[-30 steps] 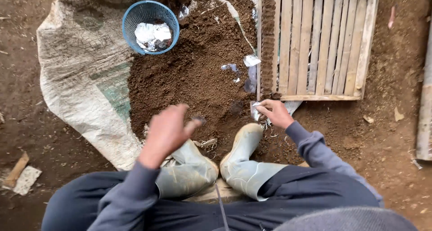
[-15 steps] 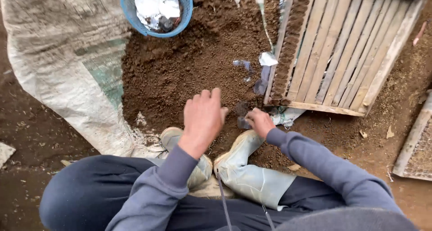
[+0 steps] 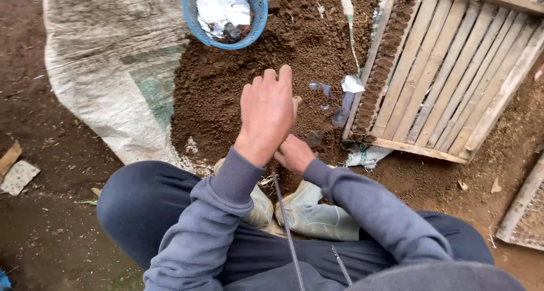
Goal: The person sits on the ground and repeatedly scoops small amounts of dark soil or manure from a pile. They roll the material into small, round patties by hand and place each finished patty into a wooden slatted tray to the right.
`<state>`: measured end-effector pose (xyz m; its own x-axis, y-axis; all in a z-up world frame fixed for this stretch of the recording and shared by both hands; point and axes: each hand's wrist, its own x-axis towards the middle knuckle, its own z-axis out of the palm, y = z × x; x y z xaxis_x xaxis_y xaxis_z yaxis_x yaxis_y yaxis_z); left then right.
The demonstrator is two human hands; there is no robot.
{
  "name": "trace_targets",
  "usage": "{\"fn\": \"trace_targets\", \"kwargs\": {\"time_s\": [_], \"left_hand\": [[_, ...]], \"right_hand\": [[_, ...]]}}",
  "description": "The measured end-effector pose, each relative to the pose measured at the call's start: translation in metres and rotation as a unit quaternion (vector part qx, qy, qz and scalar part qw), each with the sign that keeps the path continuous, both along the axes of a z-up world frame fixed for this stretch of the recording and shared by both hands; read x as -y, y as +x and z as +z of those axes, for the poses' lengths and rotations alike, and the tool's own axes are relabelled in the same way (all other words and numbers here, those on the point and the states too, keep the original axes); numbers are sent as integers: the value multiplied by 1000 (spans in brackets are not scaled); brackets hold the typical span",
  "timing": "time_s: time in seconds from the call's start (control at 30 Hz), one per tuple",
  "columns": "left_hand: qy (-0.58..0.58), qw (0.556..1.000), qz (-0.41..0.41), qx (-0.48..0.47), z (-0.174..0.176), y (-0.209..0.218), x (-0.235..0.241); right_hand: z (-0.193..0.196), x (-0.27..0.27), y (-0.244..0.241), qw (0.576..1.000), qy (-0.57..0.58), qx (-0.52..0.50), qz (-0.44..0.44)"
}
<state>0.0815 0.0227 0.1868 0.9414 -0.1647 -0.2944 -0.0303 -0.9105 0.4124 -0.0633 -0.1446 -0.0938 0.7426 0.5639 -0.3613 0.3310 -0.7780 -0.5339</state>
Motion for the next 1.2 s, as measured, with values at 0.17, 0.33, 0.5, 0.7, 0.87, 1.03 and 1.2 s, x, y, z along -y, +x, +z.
{"fn": "trace_targets", "kwargs": {"time_s": [0.17,0.33,0.5,0.7,0.87,1.03,1.2], "left_hand": [[-14,998,1,66,11,-23,-9],[-49,994,11,99,-9,-32,-22],[-307,945,109,44,-11,-25,-30],[-424,884,113,-160,15,-46,-12],[-494,817,185,-232,24,-78,10],[-535,773,239,-242,-4,-82,25],[-347,921,106,-145,-3,-72,30]], "right_hand": [[17,-24,2,995,52,-33,-74],[72,-22,21,974,98,-82,-186],[195,7,55,879,255,-208,-346],[292,20,25,791,335,-178,-481],[270,12,19,738,404,-185,-509],[256,16,0,711,423,-176,-534],[266,29,10,793,346,-191,-463]]}}
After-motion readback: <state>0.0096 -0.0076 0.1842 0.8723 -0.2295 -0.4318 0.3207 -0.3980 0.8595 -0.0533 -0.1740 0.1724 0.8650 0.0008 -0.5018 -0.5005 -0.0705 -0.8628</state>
